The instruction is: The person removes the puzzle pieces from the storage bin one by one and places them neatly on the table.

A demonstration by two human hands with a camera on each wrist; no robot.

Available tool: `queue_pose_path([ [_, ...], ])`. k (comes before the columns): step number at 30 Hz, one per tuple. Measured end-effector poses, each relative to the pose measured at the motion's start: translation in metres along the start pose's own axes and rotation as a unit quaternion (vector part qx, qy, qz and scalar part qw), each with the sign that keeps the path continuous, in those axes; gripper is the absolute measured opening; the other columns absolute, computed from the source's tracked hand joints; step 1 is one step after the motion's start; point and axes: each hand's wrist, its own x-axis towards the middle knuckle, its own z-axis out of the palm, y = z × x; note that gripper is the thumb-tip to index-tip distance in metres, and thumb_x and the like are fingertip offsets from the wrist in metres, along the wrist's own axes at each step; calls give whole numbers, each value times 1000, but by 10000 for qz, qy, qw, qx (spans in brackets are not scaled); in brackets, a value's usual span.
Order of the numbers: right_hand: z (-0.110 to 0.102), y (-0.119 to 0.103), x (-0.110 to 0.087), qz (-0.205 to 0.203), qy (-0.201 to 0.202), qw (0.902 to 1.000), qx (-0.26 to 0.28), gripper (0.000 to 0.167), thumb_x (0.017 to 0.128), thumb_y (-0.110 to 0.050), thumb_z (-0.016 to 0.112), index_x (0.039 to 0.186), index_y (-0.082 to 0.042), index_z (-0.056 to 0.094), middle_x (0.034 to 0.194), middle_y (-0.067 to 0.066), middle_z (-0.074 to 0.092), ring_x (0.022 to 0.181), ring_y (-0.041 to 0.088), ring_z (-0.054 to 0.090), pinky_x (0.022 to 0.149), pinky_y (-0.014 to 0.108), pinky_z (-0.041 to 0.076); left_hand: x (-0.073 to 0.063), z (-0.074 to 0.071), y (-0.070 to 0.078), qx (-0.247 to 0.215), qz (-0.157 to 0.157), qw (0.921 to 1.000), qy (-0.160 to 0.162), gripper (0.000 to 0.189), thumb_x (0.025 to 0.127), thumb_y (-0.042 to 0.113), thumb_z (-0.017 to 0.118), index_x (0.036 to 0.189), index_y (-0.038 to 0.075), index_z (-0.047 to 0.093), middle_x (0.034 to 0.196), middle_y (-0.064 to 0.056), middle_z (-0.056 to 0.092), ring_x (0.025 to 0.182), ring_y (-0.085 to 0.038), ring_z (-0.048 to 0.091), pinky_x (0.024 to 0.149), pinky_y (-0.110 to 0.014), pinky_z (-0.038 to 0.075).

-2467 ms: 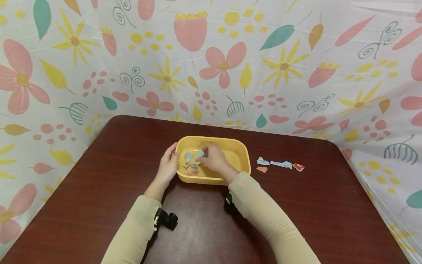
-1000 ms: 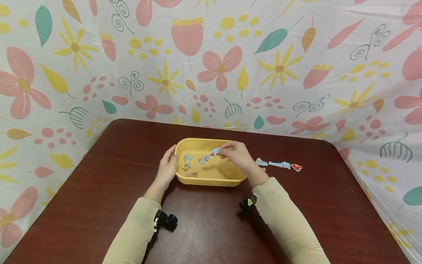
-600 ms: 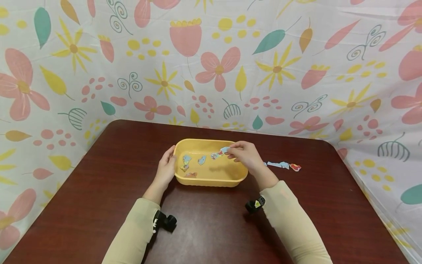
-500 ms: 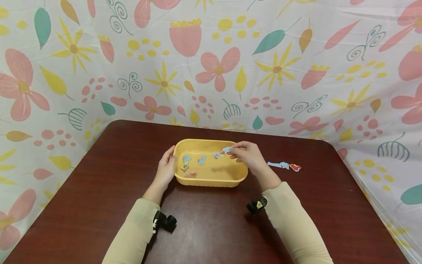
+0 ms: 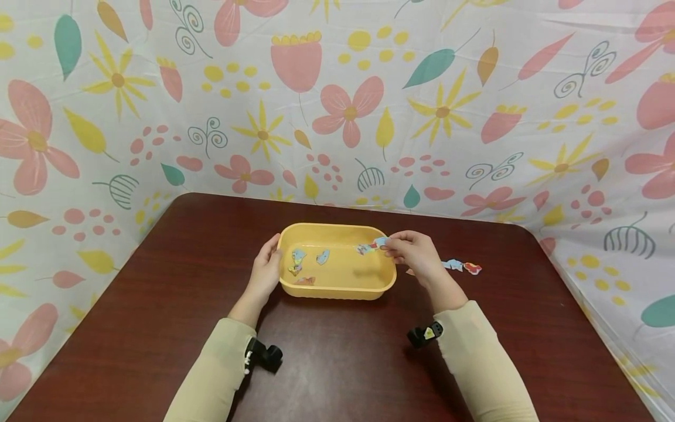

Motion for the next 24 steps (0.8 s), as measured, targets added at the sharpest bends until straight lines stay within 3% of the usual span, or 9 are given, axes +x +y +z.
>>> queue_pose_path([
  [6, -9, 6, -4, -25, -40, 9998, 218, 34, 92, -25, 62, 110, 3, 57, 82, -2, 70, 78, 13, 68, 69, 24, 55, -2, 0, 3, -25, 47, 10000, -23, 47, 102, 17, 35, 149, 12, 30, 152, -13, 31, 139, -27, 32, 112, -44, 32],
  [17, -27, 19, -9, -150, -19, 9985, 519, 32, 93, -22, 60, 110, 5, 54, 79, -4, 69, 73, 8, 66, 68, 25, 56, 0, 1, 0, -26, 40, 10000, -4, 47, 102, 16, 34, 148, 12, 30, 153, -13, 30, 139, -27, 32, 112, -44, 32],
  [24, -40, 25, -13, -182, 32, 9979, 620, 30, 93, -22, 60, 108, 4, 55, 79, -7, 69, 76, 10, 68, 74, 29, 57, 1, 0, 1, 18, -47, 10000, 27, 47, 102, 18, 34, 148, 16, 31, 153, -11, 31, 139, -25, 32, 111, -43, 33],
])
